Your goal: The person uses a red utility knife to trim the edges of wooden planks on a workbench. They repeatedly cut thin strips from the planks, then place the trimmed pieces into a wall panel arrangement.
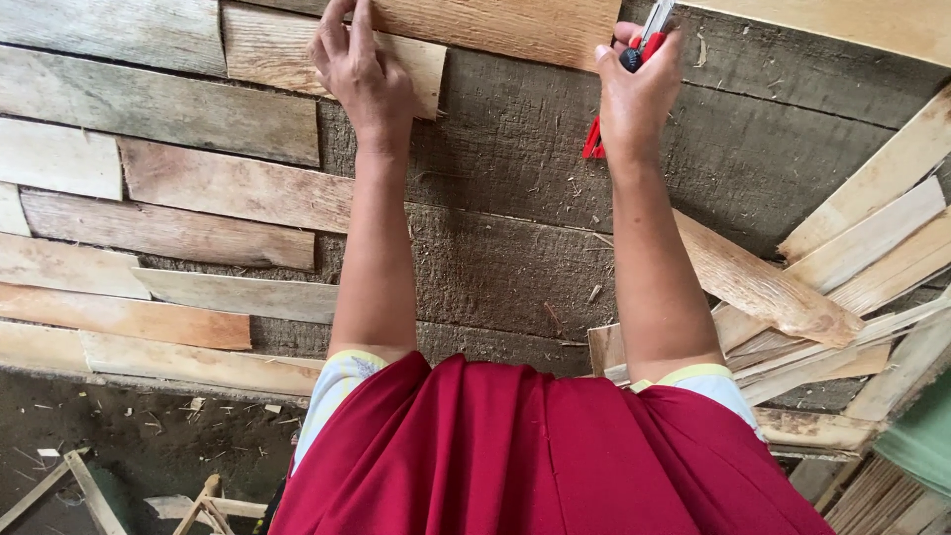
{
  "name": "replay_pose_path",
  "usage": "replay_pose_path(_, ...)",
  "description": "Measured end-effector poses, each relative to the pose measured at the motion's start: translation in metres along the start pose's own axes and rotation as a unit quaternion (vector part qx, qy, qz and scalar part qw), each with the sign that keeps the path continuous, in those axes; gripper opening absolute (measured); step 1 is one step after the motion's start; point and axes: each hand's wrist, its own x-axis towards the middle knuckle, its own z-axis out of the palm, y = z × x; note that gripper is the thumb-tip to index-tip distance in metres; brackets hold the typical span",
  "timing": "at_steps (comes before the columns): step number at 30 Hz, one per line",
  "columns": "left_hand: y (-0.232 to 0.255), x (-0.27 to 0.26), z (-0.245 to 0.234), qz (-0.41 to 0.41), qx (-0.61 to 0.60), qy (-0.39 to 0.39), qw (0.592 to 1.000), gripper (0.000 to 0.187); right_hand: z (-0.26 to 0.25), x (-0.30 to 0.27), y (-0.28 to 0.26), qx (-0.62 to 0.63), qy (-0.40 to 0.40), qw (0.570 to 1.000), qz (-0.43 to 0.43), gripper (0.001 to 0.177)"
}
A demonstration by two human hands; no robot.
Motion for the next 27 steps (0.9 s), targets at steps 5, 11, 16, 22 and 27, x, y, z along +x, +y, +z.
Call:
replay_pose_path(5,0.004,0.002,-0.005,0.008,-0.013,0.002,1.0,0.041,-0.001,0.0,-0.002,0.0,-0.006,1.0,0.01,0.03)
replay_pose_path(11,0.0,-0.001,0.003,-0.005,-0.009,0.014,1.0,0.034,-0.002,0.0,-0.006,0.007,-0.01,1.0,0.014,0.029)
replay_pose_path(16,0.003,0.002,0.002,0.003,-0.006,0.028,1.0,0.026,0.0,0.001,-0.004,0.01,-0.002,1.0,0.002,0.03)
replay_pose_path(22,0.002,0.0,0.003,-0.016,0.006,0.011,1.0,0.029,-0.001,0.0,-0.003,0.005,-0.005,1.0,0.009,0.032)
replay_pose_path(27,0.011,-0.007,-0.011,-0.007,0.017,0.013,1.0,0.058,-0.037,-0.013,-0.019,-0.019,-0.023,0.999,-0.035,0.026)
